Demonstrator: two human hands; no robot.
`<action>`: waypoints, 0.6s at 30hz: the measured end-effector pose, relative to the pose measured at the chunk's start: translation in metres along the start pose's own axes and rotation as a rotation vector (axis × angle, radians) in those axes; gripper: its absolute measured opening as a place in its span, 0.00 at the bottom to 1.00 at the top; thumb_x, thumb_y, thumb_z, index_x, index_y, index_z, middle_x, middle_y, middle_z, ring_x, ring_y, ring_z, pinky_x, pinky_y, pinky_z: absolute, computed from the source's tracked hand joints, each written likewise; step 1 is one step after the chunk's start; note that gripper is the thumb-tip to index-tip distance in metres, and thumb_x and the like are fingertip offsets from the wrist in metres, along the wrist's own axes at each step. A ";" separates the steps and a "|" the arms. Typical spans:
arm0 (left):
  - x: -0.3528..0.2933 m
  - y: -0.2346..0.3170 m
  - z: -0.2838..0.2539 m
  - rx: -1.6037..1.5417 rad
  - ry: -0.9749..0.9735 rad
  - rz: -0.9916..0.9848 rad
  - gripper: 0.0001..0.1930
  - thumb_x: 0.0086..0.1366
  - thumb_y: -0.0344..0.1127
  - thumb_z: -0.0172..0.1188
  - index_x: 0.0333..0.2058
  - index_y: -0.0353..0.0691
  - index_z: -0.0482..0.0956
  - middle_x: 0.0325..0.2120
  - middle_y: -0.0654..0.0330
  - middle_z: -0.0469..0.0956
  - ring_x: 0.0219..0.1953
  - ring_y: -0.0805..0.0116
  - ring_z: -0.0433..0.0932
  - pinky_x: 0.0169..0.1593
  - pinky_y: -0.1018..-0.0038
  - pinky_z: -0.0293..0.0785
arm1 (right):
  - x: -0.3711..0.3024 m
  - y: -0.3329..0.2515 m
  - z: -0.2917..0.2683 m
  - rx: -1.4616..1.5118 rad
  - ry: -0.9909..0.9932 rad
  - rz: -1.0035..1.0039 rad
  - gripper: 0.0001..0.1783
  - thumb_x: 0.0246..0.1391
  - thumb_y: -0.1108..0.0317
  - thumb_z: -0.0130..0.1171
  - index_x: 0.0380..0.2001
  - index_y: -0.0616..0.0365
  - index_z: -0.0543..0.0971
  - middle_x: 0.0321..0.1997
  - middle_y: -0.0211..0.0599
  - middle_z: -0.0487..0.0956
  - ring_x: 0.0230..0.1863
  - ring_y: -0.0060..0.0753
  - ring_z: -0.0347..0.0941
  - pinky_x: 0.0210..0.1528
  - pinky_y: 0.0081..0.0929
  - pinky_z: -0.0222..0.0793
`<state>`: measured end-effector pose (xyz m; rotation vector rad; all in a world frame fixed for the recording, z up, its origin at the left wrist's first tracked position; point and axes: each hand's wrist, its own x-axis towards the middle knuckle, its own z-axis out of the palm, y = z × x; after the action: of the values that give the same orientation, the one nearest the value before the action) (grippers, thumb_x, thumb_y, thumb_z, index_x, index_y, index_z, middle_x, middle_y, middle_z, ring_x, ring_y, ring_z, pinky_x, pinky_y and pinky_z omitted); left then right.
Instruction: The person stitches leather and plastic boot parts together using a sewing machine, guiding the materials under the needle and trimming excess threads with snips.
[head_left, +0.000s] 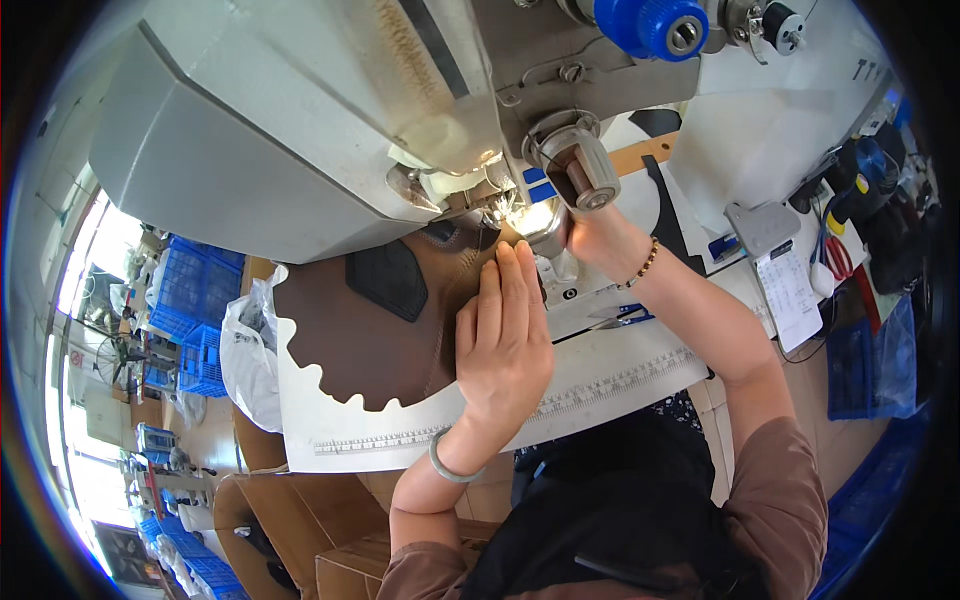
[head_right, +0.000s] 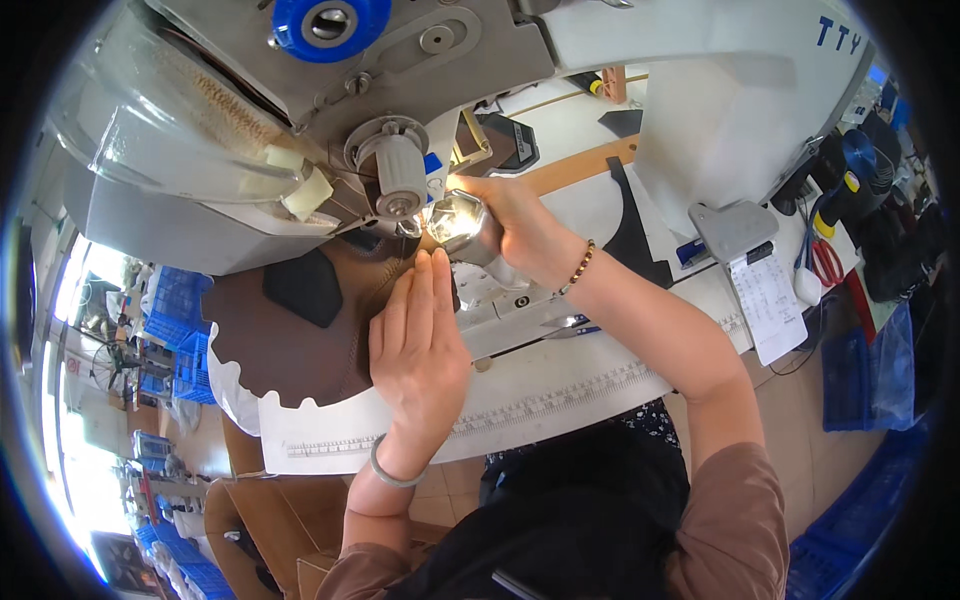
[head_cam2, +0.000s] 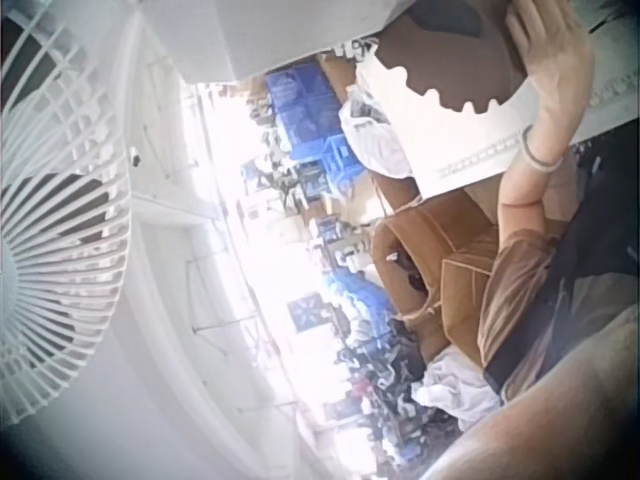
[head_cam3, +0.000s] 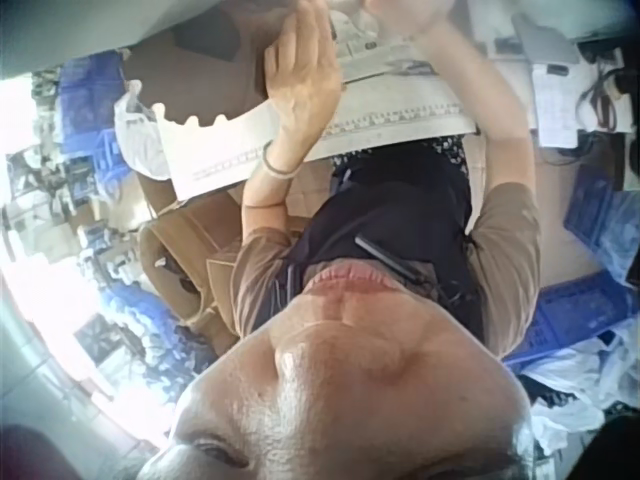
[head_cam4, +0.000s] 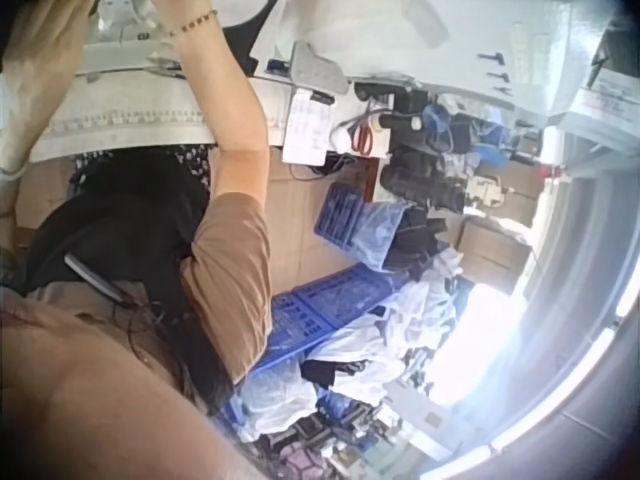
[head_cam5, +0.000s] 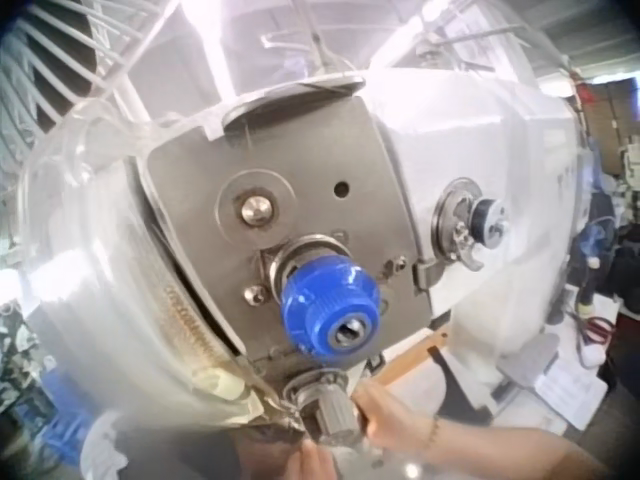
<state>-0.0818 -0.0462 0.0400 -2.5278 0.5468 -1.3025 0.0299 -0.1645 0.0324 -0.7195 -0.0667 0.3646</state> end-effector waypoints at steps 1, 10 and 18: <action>0.000 -0.003 0.003 -0.006 0.017 0.020 0.18 0.54 0.25 0.50 0.44 0.29 0.76 0.42 0.54 0.75 0.41 0.66 0.74 0.36 0.78 0.69 | 0.001 0.004 0.005 0.006 0.129 -0.055 0.07 0.53 0.65 0.55 0.28 0.57 0.75 0.23 0.26 0.76 0.20 0.12 0.70 0.16 0.12 0.60; -0.008 -0.032 0.031 -0.354 0.206 -0.028 0.22 0.45 0.16 0.53 0.42 0.36 0.78 0.36 0.60 0.76 0.38 0.64 0.77 0.37 0.72 0.72 | -0.004 -0.003 -0.019 -0.010 -0.080 0.016 0.08 0.55 0.63 0.54 0.30 0.57 0.76 0.27 0.27 0.77 0.22 0.18 0.71 0.17 0.17 0.56; -0.007 -0.048 0.054 -0.486 0.398 -0.029 0.15 0.47 0.20 0.60 0.36 0.37 0.80 0.30 0.62 0.76 0.32 0.67 0.78 0.31 0.78 0.73 | -0.009 0.005 -0.005 0.026 0.279 -0.092 0.10 0.56 0.64 0.53 0.37 0.59 0.75 0.37 0.32 0.77 0.37 0.23 0.72 0.32 0.19 0.67</action>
<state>-0.0308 0.0027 0.0217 -2.6441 1.0196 -1.8953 0.0204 -0.1669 0.0258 -0.7329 0.1676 0.1743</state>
